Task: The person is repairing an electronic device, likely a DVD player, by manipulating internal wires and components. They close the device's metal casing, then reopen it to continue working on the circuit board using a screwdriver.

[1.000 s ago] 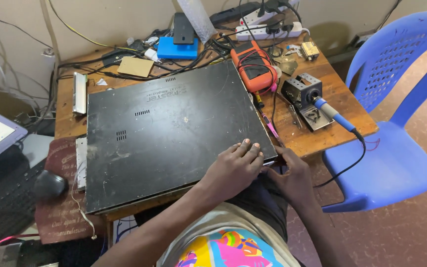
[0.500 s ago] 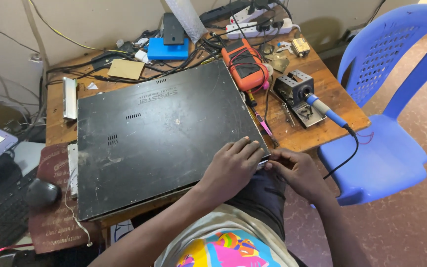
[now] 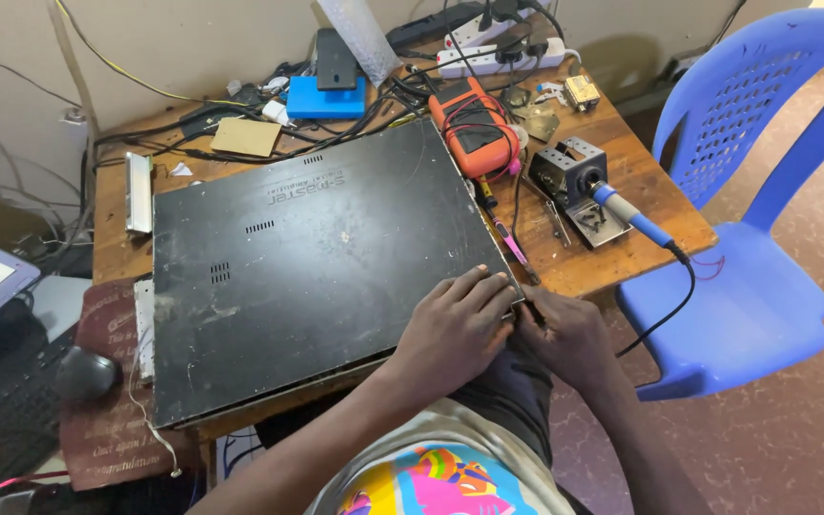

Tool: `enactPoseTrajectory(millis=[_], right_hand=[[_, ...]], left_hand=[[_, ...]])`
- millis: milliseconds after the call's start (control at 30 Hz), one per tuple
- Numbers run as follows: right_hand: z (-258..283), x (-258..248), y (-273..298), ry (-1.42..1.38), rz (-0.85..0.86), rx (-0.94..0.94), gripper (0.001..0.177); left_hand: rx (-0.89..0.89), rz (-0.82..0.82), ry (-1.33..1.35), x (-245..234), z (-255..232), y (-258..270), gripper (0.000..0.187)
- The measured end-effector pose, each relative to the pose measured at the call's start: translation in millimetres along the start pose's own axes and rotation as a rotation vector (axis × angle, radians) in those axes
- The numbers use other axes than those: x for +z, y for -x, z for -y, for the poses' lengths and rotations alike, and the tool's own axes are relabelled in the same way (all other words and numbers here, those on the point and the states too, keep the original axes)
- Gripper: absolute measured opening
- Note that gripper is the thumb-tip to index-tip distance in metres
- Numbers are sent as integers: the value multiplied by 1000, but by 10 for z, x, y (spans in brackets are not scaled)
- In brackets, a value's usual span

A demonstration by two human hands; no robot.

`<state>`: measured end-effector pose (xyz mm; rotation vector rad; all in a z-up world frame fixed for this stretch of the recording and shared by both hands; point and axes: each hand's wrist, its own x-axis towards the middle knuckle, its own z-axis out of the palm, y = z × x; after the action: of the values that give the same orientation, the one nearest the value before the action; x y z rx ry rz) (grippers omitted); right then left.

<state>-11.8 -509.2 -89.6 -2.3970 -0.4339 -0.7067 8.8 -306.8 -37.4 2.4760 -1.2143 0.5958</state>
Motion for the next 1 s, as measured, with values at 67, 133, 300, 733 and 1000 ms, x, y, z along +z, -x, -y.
enactPoseTrajectory(millis=[67, 133, 300, 733, 1000], right_hand=[[0, 37, 10, 10, -79, -60, 21], [35, -27, -47, 9, -68, -106, 17], [-43, -56, -77, -50, -31, -128, 10], [-72, -157, -60, -432, -9, 114, 21], [-185, -90, 75, -400, 50, 98, 31]], left_hand=[[-39, 131, 3, 123, 25, 89, 79], [-74, 108, -32, 180, 26, 100, 82], [-108, 45, -63, 208, 37, 59, 78], [-76, -14, 1, 277, 67, 33, 64], [-46, 113, 52, 114, 200, -104, 66]])
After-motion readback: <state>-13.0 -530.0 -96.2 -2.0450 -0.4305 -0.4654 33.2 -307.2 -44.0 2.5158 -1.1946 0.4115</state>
